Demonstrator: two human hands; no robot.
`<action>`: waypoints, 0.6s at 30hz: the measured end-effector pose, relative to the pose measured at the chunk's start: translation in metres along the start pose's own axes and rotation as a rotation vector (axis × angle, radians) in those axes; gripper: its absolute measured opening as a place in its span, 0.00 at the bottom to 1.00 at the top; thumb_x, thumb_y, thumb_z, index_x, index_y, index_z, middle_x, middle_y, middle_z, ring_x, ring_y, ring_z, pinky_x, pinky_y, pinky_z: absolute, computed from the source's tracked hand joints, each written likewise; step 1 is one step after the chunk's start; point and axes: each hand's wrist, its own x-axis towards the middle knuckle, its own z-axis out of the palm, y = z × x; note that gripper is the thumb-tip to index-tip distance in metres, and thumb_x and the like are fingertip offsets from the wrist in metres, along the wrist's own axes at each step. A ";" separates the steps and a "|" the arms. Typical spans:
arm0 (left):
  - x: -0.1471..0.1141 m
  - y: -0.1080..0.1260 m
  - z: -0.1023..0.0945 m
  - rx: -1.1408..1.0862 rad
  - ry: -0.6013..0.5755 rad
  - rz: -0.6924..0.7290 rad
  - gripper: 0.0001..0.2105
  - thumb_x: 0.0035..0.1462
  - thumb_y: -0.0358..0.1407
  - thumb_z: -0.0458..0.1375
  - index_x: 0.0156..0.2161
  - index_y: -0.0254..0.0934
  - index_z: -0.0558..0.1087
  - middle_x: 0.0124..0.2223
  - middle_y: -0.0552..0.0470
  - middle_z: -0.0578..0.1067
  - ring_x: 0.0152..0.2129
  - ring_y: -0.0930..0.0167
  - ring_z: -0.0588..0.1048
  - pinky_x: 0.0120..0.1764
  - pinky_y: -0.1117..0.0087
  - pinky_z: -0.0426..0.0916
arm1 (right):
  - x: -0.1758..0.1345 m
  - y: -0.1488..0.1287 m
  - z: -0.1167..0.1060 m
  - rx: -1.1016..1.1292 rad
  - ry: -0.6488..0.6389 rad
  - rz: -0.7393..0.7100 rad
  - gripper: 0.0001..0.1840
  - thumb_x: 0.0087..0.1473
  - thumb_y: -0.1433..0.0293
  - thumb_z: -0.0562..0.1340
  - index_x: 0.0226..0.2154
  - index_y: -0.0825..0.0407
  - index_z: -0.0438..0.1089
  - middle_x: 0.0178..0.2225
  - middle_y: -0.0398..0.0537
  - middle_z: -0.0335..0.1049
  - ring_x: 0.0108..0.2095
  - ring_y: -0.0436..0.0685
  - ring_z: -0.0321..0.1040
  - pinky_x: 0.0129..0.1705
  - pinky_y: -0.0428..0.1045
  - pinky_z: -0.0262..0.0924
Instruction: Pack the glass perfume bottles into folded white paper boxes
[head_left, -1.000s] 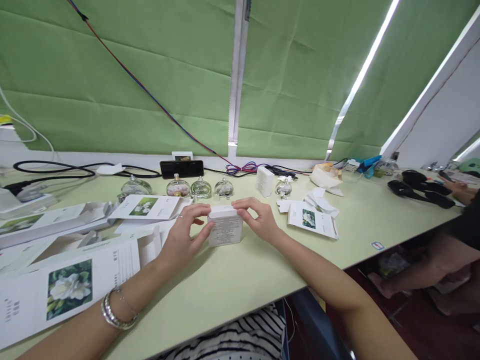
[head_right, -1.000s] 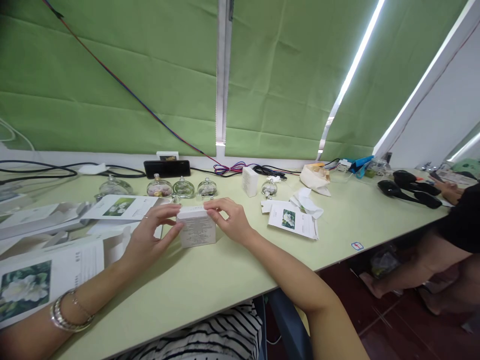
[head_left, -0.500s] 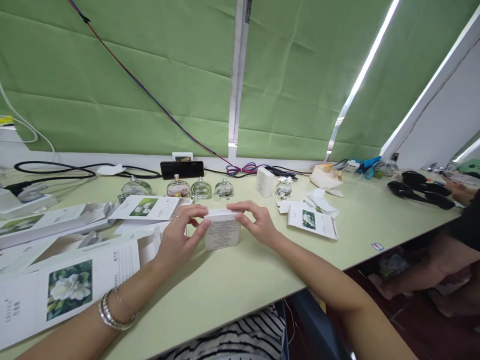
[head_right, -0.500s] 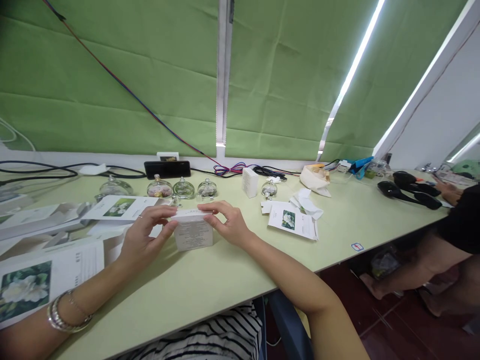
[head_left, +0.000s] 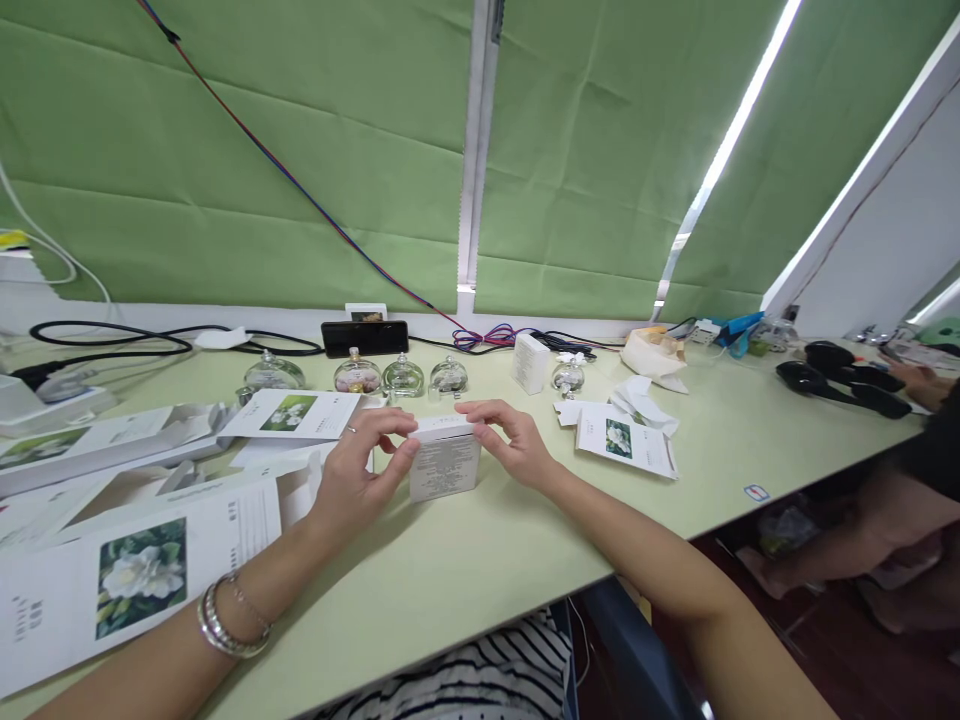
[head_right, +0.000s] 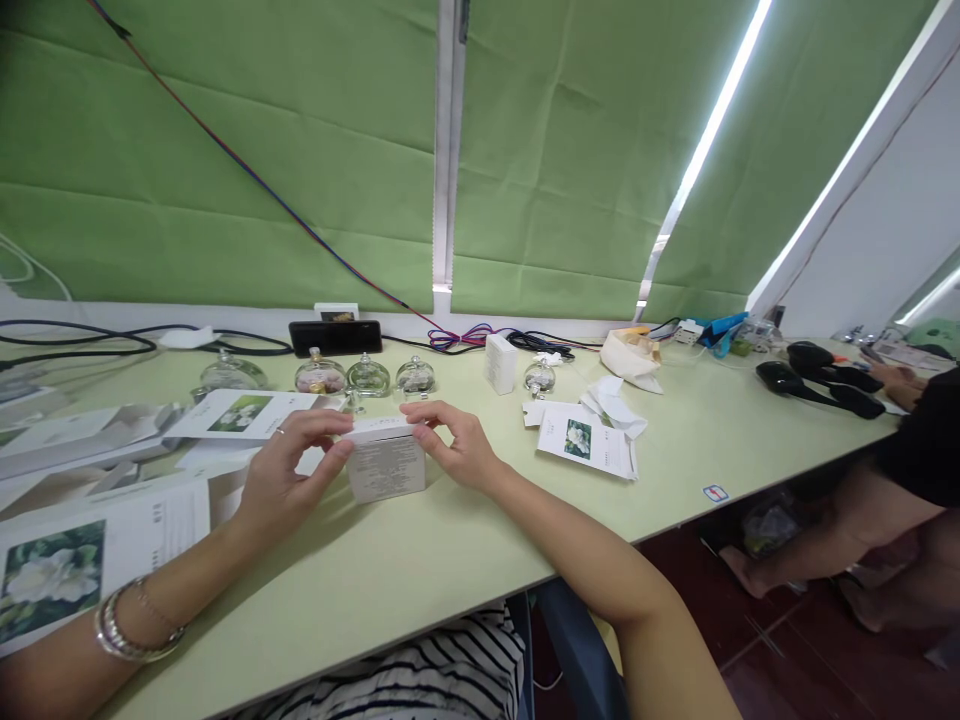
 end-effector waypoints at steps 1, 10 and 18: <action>0.000 0.000 0.000 0.001 0.002 -0.001 0.04 0.57 0.36 0.53 0.38 0.41 0.68 0.39 0.52 0.72 0.35 0.70 0.73 0.28 0.72 0.71 | 0.000 0.000 0.000 0.000 -0.002 0.000 0.12 0.58 0.60 0.54 0.37 0.50 0.67 0.46 0.53 0.72 0.47 0.56 0.69 0.44 0.52 0.66; 0.001 0.000 0.000 -0.010 -0.004 -0.033 0.05 0.58 0.37 0.53 0.38 0.41 0.68 0.39 0.52 0.72 0.36 0.70 0.72 0.29 0.71 0.71 | 0.000 0.000 -0.001 0.002 -0.008 0.012 0.11 0.58 0.61 0.55 0.37 0.50 0.67 0.46 0.52 0.72 0.47 0.56 0.69 0.43 0.52 0.66; 0.002 0.000 0.000 -0.018 0.006 -0.028 0.04 0.58 0.36 0.52 0.37 0.41 0.68 0.37 0.52 0.72 0.36 0.70 0.72 0.30 0.71 0.70 | 0.001 -0.004 -0.001 0.000 -0.006 0.020 0.10 0.57 0.63 0.56 0.35 0.50 0.68 0.45 0.53 0.73 0.47 0.56 0.70 0.44 0.52 0.66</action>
